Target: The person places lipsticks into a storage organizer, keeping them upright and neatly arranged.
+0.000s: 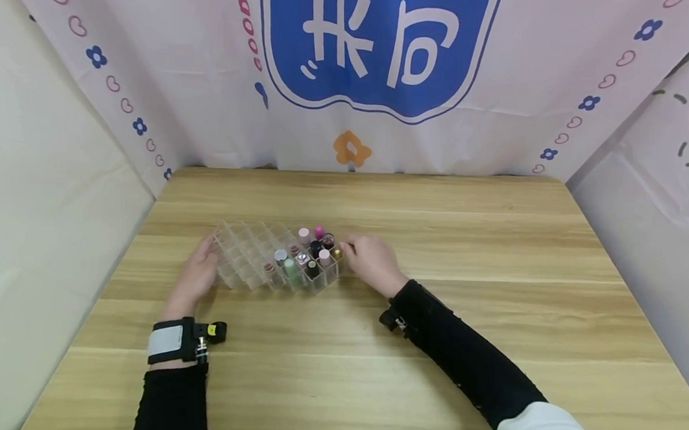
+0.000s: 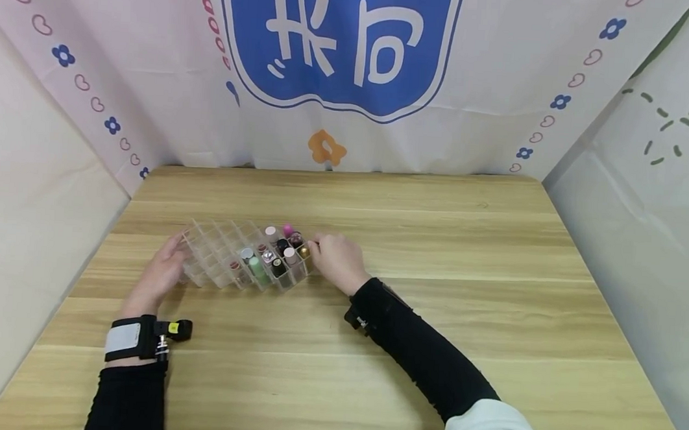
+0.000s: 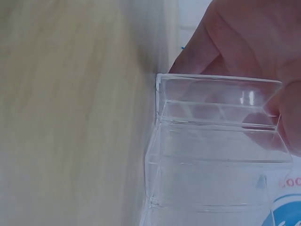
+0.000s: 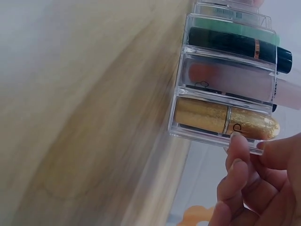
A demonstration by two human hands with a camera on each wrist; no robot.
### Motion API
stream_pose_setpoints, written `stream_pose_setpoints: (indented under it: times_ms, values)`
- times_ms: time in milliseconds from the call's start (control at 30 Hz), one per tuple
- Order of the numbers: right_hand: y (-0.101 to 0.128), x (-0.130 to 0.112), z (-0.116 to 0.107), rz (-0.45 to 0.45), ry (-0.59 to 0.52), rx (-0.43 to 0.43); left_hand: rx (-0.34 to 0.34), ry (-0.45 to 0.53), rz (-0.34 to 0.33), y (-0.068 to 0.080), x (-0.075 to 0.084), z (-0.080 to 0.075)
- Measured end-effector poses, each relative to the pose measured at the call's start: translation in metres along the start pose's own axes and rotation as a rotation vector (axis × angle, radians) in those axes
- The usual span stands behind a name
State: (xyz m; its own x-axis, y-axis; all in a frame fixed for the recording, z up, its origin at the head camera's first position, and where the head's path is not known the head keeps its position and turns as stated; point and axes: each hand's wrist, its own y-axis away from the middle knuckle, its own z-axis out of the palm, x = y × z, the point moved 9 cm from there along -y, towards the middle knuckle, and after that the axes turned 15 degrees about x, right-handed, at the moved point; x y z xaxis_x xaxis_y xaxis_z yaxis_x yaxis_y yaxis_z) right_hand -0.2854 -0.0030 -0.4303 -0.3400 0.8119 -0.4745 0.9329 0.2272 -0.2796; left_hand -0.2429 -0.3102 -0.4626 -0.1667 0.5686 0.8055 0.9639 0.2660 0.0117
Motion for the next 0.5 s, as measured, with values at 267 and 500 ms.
stream_pose_setpoints:
  times_ms: [267, 500]
  values:
    - [0.006, 0.008, -0.008, 0.015, 0.002, 0.011, -0.007, -0.065, 0.025, 0.004, 0.008, 0.008]
    - [0.013, 0.020, -0.016, 0.035, -0.002, 0.035, -0.018, -0.064, 0.022, 0.007, 0.016, 0.020]
